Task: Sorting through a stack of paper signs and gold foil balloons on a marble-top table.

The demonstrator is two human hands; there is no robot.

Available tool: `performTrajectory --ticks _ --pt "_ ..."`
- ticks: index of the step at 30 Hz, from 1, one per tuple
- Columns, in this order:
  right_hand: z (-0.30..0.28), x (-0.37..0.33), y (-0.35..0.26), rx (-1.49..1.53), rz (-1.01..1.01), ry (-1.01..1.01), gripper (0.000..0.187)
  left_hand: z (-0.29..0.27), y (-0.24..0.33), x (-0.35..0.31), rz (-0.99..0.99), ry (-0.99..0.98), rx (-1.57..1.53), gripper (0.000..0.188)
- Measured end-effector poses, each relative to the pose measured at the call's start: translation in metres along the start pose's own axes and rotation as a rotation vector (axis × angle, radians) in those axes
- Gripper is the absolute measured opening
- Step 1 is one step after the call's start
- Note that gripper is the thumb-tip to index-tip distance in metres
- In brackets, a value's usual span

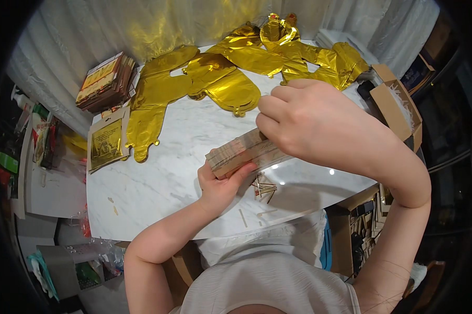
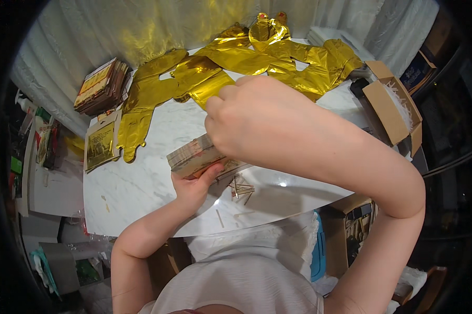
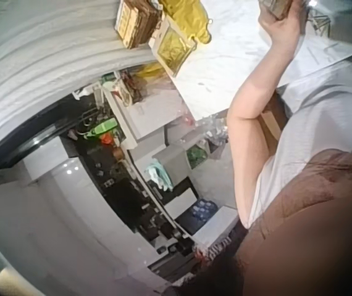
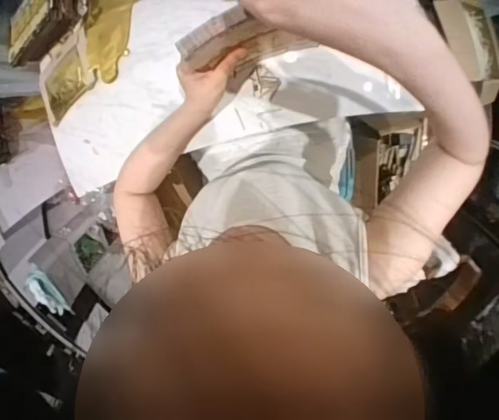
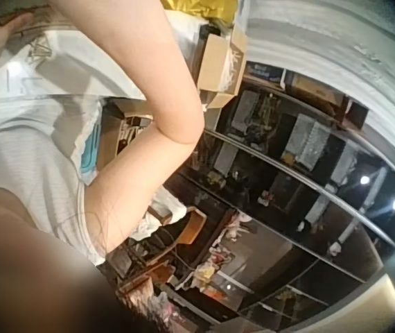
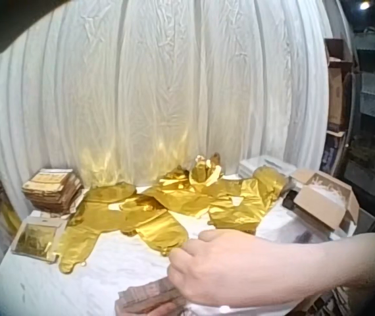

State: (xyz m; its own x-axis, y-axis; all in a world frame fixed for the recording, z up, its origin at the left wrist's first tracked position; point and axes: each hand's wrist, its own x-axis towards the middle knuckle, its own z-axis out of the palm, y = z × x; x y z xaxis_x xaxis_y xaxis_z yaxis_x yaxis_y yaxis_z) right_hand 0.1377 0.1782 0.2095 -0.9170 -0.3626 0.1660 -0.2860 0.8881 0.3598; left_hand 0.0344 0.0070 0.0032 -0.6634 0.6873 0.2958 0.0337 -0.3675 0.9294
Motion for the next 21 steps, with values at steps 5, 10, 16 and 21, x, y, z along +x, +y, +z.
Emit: performTrajectory --ticks 5,10,16,21 --pt "-0.005 0.011 -0.002 -0.051 -0.041 -0.105 0.009 0.002 0.004 0.000 -0.022 0.020 0.003 0.038" --pt "0.003 0.012 0.000 0.078 0.090 -0.150 0.013 0.003 0.001 -0.002 0.024 0.032 -0.003 0.037" --pt "0.008 0.001 -0.004 0.185 0.286 -0.001 0.013 0.003 -0.001 -0.003 -0.006 0.024 -0.014 0.037" --pt "0.002 -0.015 0.021 0.415 0.425 0.047 0.009 -0.001 0.001 -0.003 0.037 -0.004 0.037 0.037"
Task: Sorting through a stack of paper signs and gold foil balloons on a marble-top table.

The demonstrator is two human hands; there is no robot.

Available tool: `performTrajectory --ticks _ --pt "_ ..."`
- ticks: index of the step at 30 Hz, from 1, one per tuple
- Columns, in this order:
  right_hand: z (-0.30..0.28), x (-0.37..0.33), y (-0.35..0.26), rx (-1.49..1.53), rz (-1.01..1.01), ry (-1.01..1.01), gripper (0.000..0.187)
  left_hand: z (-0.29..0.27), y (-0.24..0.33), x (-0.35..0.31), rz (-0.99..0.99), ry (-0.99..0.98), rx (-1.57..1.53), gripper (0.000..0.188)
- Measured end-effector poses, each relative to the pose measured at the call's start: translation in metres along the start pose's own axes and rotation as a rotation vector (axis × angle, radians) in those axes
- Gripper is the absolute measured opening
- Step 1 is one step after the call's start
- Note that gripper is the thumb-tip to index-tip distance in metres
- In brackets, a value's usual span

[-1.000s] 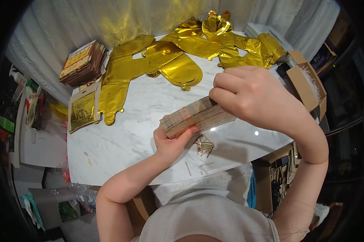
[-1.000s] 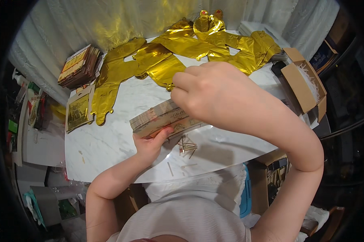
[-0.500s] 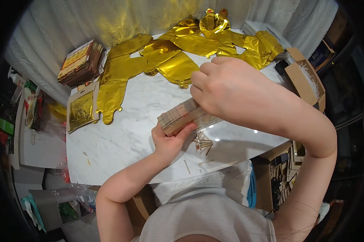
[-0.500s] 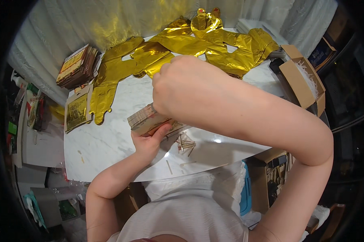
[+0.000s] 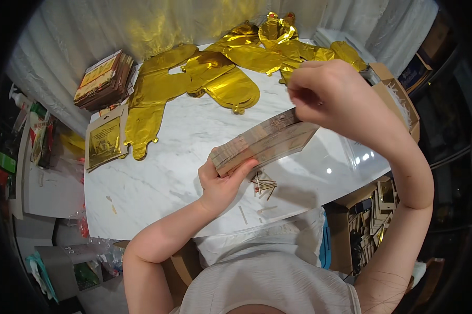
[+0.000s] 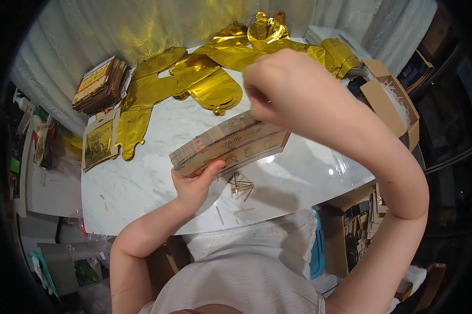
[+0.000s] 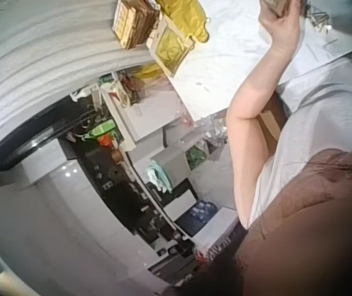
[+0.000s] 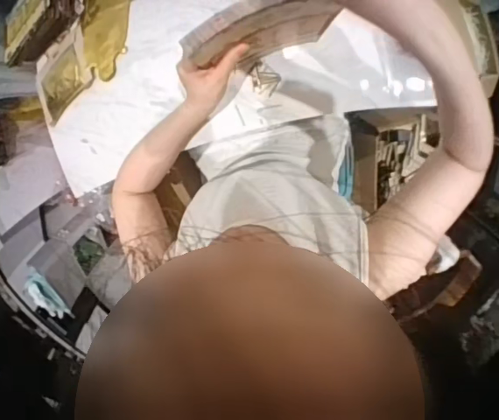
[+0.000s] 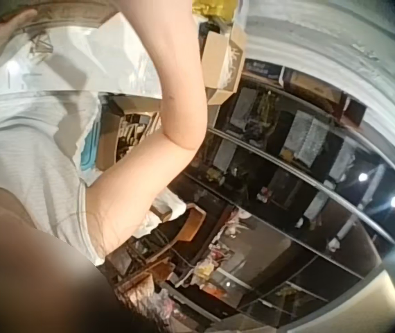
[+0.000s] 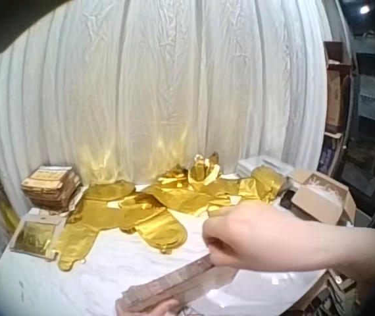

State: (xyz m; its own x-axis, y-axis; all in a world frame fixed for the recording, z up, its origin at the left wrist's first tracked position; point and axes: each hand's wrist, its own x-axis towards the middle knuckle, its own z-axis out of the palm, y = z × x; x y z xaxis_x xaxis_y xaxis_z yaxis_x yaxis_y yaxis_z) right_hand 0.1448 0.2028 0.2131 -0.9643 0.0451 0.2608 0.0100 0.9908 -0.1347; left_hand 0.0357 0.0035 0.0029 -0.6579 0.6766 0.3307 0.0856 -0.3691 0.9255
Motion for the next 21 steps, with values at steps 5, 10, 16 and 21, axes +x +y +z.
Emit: performTrajectory --ticks 5,10,16,21 --pt "-0.002 -0.013 0.005 0.116 -0.108 0.014 0.009 0.001 -0.002 0.002 -0.001 -0.015 -0.013 0.037" --pt "0.004 -0.009 -0.005 -0.056 -0.222 0.007 0.019 0.000 -0.002 0.002 0.024 -0.007 -0.026 0.037" --pt "0.010 -0.005 -0.010 -0.327 -0.308 -0.004 0.016 0.000 -0.005 0.001 -0.021 0.010 0.003 0.036" --pt "0.012 0.001 -0.016 -0.423 -0.417 -0.006 0.015 0.001 -0.001 0.000 -0.022 0.013 0.042 0.036"
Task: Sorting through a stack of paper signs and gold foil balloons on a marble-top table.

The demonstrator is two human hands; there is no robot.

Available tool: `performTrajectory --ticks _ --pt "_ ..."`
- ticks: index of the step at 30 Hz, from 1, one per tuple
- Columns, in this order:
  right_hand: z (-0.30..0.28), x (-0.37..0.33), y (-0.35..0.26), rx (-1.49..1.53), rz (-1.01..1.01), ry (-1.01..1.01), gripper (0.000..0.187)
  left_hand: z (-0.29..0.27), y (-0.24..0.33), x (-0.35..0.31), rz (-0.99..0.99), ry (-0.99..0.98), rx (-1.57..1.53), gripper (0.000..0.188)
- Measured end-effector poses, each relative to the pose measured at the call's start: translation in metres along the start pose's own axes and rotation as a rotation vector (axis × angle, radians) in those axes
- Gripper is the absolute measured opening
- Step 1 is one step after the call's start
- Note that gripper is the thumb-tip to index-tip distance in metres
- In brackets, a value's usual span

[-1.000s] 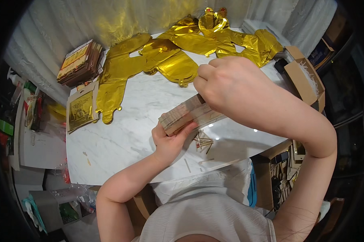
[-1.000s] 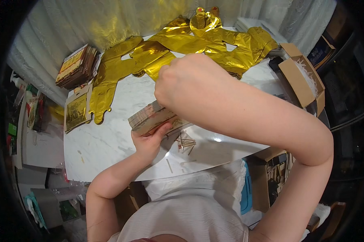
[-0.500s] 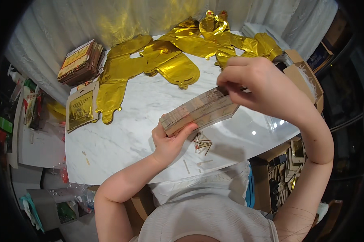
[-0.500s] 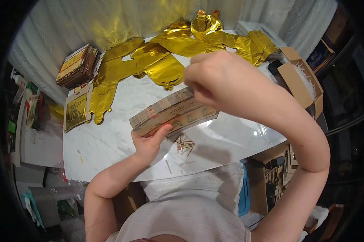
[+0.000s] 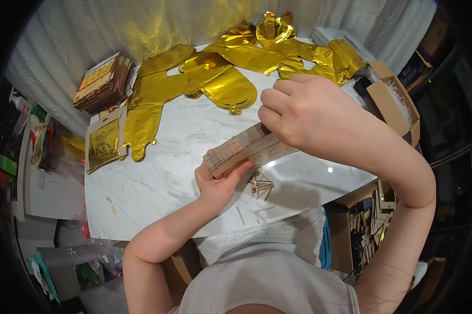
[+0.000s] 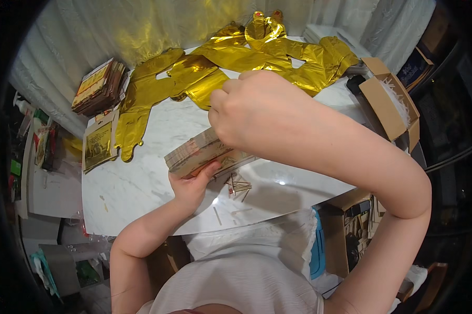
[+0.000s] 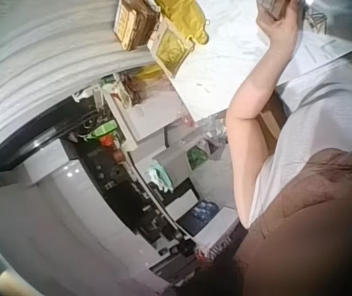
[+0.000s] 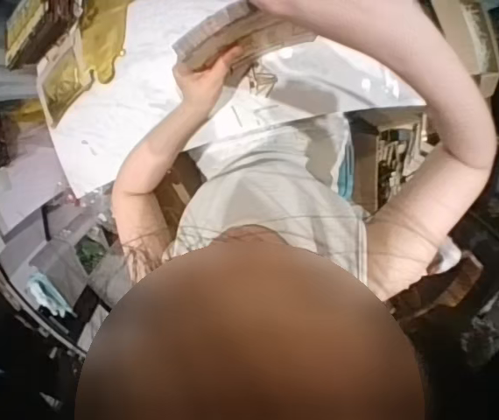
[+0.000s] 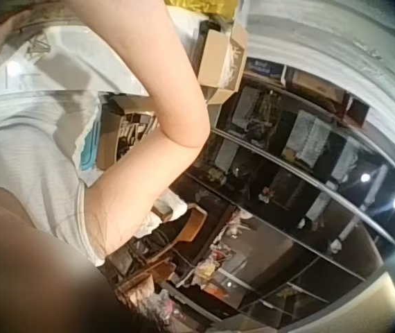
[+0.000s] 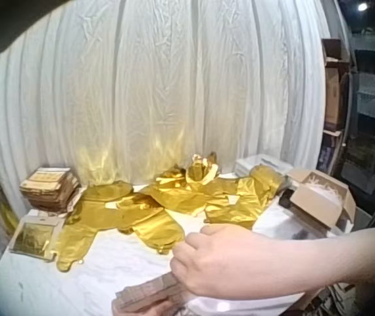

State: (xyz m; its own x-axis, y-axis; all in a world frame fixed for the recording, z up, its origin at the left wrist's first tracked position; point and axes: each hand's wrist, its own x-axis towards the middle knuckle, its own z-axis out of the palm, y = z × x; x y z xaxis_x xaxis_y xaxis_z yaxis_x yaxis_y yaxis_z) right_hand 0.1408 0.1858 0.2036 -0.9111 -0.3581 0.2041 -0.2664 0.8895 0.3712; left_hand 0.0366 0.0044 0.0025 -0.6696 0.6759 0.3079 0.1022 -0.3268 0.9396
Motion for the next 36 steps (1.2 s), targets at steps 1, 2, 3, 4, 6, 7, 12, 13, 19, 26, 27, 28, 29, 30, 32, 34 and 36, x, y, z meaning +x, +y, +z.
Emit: performTrajectory --ticks 1,2,3,4,6,7,12,13,19,26,27,28,29,30,32,34,36 --pt "0.001 0.001 0.000 -0.009 0.008 -0.008 0.017 0.001 0.000 0.000 0.008 0.003 0.002 0.036" --pt "0.004 0.001 0.001 -0.010 0.010 -0.011 0.017 0.001 0.000 0.000 0.007 0.001 0.000 0.036" --pt "0.008 0.001 0.002 0.035 0.044 0.023 0.019 0.001 0.000 0.000 -0.008 0.002 -0.017 0.036" --pt "0.011 0.001 0.004 0.081 0.074 0.060 0.021 0.000 0.000 0.001 -0.021 0.006 -0.031 0.036" --pt "0.008 -0.003 0.005 0.145 0.146 0.024 0.020 0.001 -0.001 0.001 -0.001 0.008 -0.033 0.036" --pt "0.007 -0.005 0.006 0.211 0.213 -0.007 0.020 0.001 -0.001 0.002 0.021 0.014 -0.030 0.036" --pt "0.001 -0.016 0.014 0.433 0.324 0.105 0.016 -0.001 0.000 0.001 0.015 0.015 -0.009 0.037" --pt "-0.001 -0.018 0.012 0.472 0.305 0.098 0.016 -0.001 -0.001 0.001 0.014 0.011 -0.021 0.037" --pt "0.013 -0.027 -0.003 0.364 0.177 0.193 0.021 0.002 -0.003 0.001 0.018 0.002 -0.057 0.037" --pt "0.031 -0.043 -0.006 0.311 0.349 0.274 0.036 -0.003 -0.003 0.010 0.048 0.051 -0.132 0.043" --pt "0.037 -0.042 -0.010 0.311 0.344 0.270 0.036 -0.008 -0.003 0.016 0.035 0.067 -0.122 0.043" --pt "0.045 -0.038 -0.019 0.347 0.314 0.336 0.040 -0.012 -0.003 0.020 0.019 0.082 -0.114 0.044" --pt "0.054 -0.037 -0.027 0.386 0.280 0.404 0.044 -0.016 -0.002 0.025 -0.021 0.087 -0.108 0.044" --pt "0.062 -0.040 -0.035 0.389 0.275 0.400 0.044 -0.020 -0.002 0.027 -0.023 0.094 -0.110 0.044" --pt "0.077 -0.050 -0.051 0.413 0.268 0.428 0.047 -0.026 -0.002 0.030 -0.005 0.050 -0.088 0.045" --pt "0.108 -0.073 -0.067 0.290 0.163 0.444 0.044 -0.028 -0.004 0.032 0.001 0.029 -0.063 0.043" --pt "0.122 -0.085 -0.080 0.175 0.053 0.465 0.041 -0.028 -0.001 0.034 0.010 0.020 -0.052 0.040"
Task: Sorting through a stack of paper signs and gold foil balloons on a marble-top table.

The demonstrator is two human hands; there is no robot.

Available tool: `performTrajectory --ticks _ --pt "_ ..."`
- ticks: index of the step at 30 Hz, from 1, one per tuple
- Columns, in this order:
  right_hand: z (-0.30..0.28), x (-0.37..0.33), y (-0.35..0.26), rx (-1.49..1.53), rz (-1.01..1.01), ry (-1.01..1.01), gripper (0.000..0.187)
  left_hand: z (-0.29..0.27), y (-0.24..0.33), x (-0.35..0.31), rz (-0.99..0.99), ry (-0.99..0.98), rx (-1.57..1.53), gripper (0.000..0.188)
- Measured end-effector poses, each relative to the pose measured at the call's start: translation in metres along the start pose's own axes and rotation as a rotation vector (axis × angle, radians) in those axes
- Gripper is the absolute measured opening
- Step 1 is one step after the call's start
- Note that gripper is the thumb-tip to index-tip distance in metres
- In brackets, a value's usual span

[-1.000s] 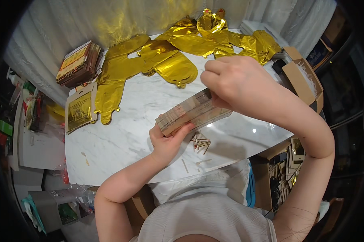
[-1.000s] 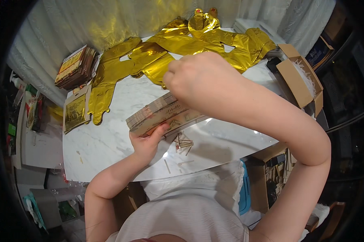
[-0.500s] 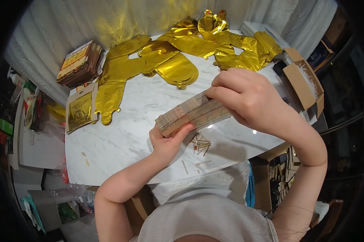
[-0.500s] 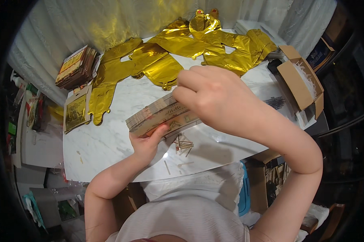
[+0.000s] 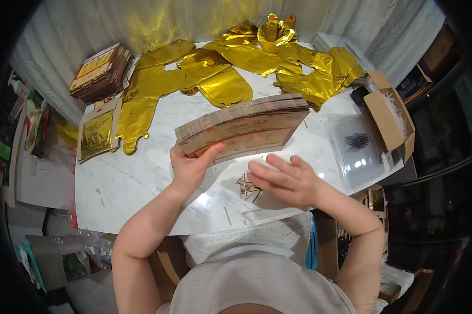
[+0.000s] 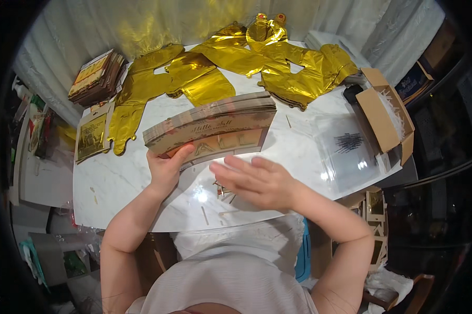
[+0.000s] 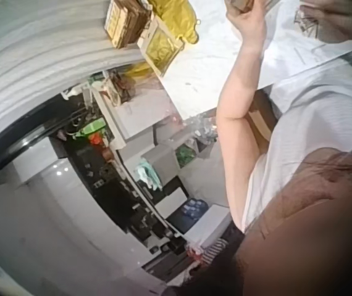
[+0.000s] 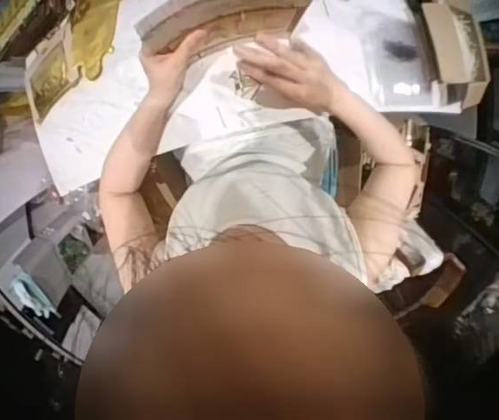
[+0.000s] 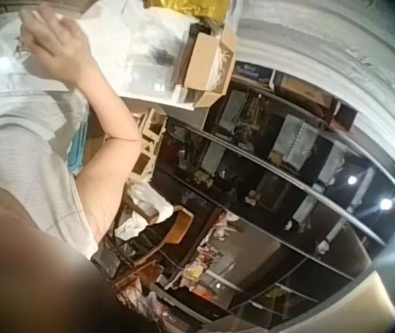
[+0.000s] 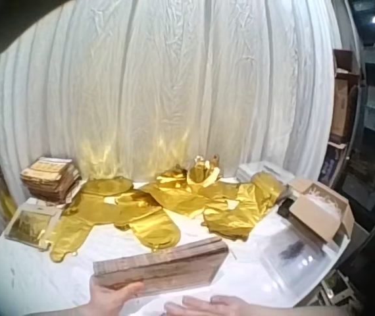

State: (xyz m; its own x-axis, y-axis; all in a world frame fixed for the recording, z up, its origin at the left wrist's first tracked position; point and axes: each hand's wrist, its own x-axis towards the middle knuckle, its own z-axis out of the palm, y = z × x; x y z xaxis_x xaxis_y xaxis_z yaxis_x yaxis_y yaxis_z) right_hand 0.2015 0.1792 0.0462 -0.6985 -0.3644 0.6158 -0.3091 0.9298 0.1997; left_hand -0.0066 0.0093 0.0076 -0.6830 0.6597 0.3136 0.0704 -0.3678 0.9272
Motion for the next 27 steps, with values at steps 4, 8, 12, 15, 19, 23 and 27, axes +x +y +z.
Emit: performTrajectory --ticks 4,8,12,15,19,23,27 --pt "-0.002 -0.005 -0.010 0.184 0.137 -0.214 0.045 -0.001 0.001 0.004 0.019 -0.001 -0.025 0.037" --pt "0.010 -0.007 -0.034 0.538 0.506 -0.382 0.093 -0.003 -0.001 0.007 0.039 -0.003 -0.014 0.038" --pt "0.021 0.007 -0.064 0.544 0.468 -0.446 0.118 -0.011 -0.001 0.010 0.012 -0.012 0.038 0.040" --pt "0.030 0.019 -0.081 0.656 0.376 -0.354 0.115 -0.010 -0.003 0.010 0.001 -0.012 0.003 0.040" --pt "0.052 0.035 -0.084 0.520 0.357 -0.344 0.103 -0.011 -0.002 0.009 -0.018 -0.025 -0.007 0.040" --pt "0.076 0.025 -0.081 0.436 0.296 -0.358 0.081 -0.007 0.004 0.009 -0.054 -0.017 0.011 0.034" --pt "0.043 0.034 -0.059 0.400 0.198 -0.185 0.055 -0.011 0.001 0.009 -0.054 -0.036 -0.041 0.041"
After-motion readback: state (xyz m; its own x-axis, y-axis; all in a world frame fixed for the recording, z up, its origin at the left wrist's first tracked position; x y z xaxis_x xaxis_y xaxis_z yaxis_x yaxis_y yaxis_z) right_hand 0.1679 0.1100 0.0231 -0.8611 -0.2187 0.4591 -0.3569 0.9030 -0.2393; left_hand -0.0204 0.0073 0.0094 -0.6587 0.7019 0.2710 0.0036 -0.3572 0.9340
